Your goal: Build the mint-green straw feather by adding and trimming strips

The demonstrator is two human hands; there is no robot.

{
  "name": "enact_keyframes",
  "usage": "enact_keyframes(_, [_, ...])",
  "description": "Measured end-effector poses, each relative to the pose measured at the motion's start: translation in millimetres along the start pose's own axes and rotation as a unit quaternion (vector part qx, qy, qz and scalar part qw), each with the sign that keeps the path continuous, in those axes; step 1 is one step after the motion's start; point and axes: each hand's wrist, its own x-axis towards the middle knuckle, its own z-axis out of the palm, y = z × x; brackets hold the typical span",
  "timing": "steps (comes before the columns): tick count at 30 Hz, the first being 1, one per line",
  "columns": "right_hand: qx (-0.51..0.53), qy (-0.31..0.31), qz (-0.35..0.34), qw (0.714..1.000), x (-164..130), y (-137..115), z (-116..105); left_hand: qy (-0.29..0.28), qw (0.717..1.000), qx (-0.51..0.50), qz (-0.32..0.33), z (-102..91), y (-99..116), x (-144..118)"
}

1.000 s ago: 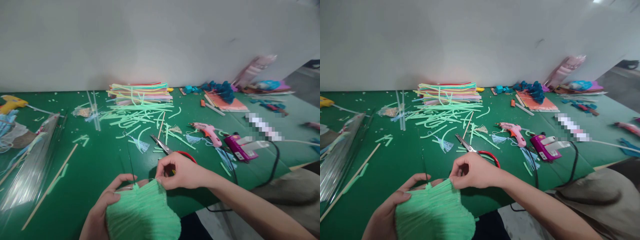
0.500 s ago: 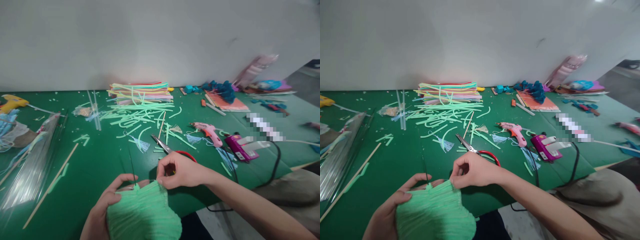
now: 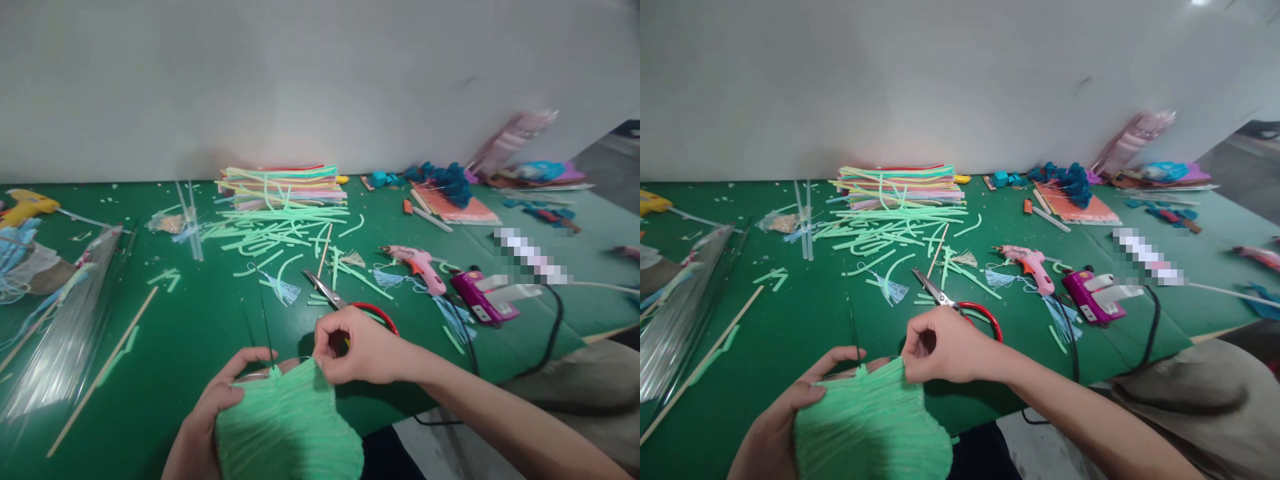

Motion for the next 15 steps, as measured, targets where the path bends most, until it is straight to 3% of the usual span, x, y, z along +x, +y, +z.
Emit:
enact_keyframes(4, [-0.022, -0.004, -0.014, 1.000, -0.1, -5.2, 1.8, 0.019, 0.992, 0.124, 0.002, 1.2, 16.4, 1.6])
enact_keyframes(7, [-0.013, -0.019, -0.026, 0.999, -0.1, -6.9, 6.1, -0.007, 0.975, 0.220, -0.020, 5.0, 33.0, 4.5])
enact_keyframes(11, [-0.030, 0.018, -0.043, 0.998, 2.9, -6.9, 14.4, -0.034, 0.950, 0.310, -0.014, 14.3, 47.8, 6.9])
enact_keyframes(15, [-0.040, 0.061, -0.068, 0.995, 10.2, -18.1, 6.7, -0.016, 0.950, 0.312, -0.005, 18.3, 54.7, 9.7])
